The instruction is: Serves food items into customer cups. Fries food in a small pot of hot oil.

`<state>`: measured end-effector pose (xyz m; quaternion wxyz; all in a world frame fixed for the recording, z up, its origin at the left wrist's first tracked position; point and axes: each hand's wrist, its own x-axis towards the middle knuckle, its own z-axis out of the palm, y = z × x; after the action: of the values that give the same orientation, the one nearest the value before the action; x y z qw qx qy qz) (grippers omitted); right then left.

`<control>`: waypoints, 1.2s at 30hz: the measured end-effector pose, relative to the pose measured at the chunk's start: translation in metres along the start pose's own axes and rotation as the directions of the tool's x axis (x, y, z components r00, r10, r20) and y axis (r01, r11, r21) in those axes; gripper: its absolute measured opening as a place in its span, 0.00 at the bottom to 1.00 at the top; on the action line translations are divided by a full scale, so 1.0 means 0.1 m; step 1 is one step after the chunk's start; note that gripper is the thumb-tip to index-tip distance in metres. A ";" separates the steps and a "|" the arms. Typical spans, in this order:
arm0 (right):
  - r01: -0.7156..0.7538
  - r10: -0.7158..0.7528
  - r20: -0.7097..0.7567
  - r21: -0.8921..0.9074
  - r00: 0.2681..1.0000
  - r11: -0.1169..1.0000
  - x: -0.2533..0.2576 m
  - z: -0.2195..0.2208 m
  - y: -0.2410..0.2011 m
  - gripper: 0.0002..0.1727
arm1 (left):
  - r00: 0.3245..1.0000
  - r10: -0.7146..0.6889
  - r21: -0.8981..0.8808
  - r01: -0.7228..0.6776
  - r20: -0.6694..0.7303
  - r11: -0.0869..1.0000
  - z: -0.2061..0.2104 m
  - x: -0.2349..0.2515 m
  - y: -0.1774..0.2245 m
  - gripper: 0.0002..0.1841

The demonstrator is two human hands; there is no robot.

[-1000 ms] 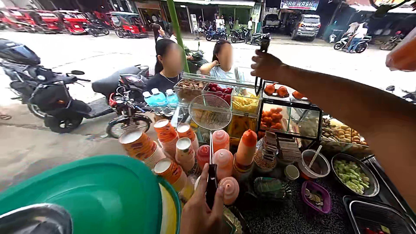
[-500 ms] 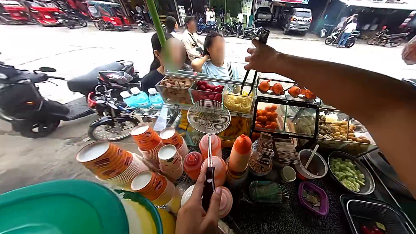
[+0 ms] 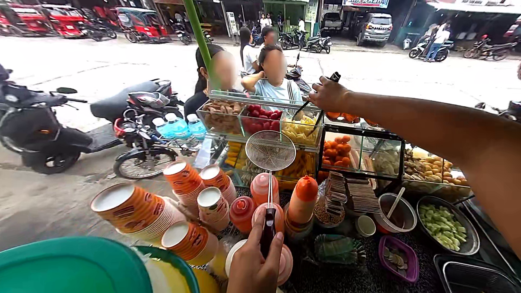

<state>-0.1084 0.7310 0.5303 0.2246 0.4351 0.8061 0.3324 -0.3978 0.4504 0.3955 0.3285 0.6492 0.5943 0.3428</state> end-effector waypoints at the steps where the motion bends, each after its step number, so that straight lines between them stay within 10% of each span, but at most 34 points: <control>1: -0.041 0.041 -0.010 0.008 0.999 0.999 -0.01 0.05 -0.07 0.21 | 1.000 0.000 -0.009 0.000 0.010 1.000 0.00 0.02 -0.01 0.32; 6: -0.341 0.316 0.132 0.259 0.939 0.904 0.03 0.16 -0.46 0.20 | 0.998 0.005 -0.079 -0.001 0.060 0.997 -0.01 0.12 0.00 0.32; 16: -0.449 0.381 0.244 0.385 0.892 0.806 -0.22 -0.17 -0.11 0.15 | 0.996 0.013 -0.103 -0.004 0.092 0.995 0.02 0.27 0.08 0.30; 27: -0.373 0.322 0.204 0.301 0.924 0.878 -0.55 -1.01 0.30 0.20 | 0.993 0.007 -0.075 0.002 0.121 0.997 0.00 0.30 0.08 0.29; 36: -0.127 0.026 0.254 0.389 0.967 0.912 -0.50 -1.04 -0.32 0.20 | 0.998 0.049 -0.209 -0.038 0.049 0.977 -0.01 0.23 -0.04 0.30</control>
<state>-0.1674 0.6401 0.5810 0.2140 0.5410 0.8056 0.1122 -0.3992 0.4738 0.3941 0.4032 0.6331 0.5316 0.3925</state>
